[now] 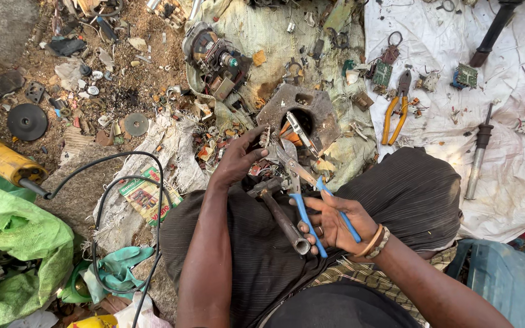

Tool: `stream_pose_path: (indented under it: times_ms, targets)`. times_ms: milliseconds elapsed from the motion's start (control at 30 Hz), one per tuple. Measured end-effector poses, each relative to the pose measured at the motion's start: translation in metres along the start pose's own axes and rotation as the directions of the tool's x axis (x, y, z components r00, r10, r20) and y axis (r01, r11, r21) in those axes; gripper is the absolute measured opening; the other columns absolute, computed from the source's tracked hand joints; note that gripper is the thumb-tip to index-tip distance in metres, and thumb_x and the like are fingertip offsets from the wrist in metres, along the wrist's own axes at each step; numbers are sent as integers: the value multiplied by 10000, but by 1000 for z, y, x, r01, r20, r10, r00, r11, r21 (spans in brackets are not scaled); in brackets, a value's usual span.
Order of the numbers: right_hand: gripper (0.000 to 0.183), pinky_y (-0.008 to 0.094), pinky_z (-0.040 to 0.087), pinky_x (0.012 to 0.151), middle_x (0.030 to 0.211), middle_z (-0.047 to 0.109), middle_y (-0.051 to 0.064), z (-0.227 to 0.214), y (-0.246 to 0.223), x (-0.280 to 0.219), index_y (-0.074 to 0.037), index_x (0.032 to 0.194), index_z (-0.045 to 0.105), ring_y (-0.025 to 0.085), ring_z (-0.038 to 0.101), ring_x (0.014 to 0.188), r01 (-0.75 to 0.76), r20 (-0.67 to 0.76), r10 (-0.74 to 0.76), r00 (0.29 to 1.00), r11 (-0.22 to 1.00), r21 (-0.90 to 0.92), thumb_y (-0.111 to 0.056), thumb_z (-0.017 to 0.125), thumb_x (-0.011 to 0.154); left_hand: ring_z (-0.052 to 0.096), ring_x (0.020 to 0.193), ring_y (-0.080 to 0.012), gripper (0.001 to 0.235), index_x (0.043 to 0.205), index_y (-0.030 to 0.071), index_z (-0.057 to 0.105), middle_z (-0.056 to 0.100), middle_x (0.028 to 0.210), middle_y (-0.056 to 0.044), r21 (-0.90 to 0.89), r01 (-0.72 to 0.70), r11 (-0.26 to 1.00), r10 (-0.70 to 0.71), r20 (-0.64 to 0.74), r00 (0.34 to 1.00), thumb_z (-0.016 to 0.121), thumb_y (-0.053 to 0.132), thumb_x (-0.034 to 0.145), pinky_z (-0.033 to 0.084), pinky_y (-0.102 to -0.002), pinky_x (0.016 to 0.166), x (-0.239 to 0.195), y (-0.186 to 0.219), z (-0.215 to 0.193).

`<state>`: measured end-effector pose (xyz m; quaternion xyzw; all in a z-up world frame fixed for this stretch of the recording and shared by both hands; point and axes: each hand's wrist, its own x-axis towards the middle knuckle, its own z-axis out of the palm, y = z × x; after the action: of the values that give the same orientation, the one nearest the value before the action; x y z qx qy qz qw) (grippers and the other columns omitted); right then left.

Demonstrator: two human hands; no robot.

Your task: The person dismantles a motor stator using a hammer and pliers to extract copper windings. They repeatedly strike the stator on a metal block, pull out copper coils, and separate them from the laminations.

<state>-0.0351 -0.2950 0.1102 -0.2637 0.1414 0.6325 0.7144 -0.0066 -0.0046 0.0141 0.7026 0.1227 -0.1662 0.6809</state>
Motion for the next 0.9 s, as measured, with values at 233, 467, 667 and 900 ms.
stream_pose_path:
  times_ms: [233, 467, 667, 900]
  targets:
    - [948, 423, 627, 758, 1037, 629, 139, 9, -10, 9, -74, 1612, 284, 229, 689, 836, -51, -56, 50, 997, 998, -22, -593, 626, 895, 552, 1376, -330, 655, 1476, 262, 527, 533, 1540, -119, -65, 21, 998, -19, 34, 999, 720, 180, 856, 496, -453, 1066, -5, 11, -1]
    - [889, 363, 586, 646, 990, 602, 116, 2, -12, 21, -94, 1573, 336, 201, 645, 745, -1, -98, 0, 995, 1000, -9, -605, 605, 897, 563, 1341, -322, 638, 1469, 250, 535, 519, 1549, -122, -82, 33, 996, -28, 62, 998, 703, 118, 868, 543, -438, 1077, -6, 10, -2]
    - [725, 314, 503, 540, 917, 558, 91, -19, 0, 33, -62, 1525, 401, 160, 578, 669, 100, -83, -101, 991, 995, -10, -525, 621, 1013, 582, 1357, -330, 651, 1475, 238, 514, 539, 1515, -154, -99, 37, 994, -31, 57, 998, 704, 122, 864, 519, -427, 1046, -2, 6, -3]
    - [620, 337, 571, 677, 964, 636, 64, -20, 14, 37, -125, 1402, 444, 162, 639, 789, 206, -217, -239, 947, 965, -162, -466, 618, 914, 423, 1463, -339, 632, 1482, 208, 512, 449, 1580, -171, -94, 0, 996, 4, 44, 999, 708, 155, 884, 439, -488, 1165, 2, -1, -1]
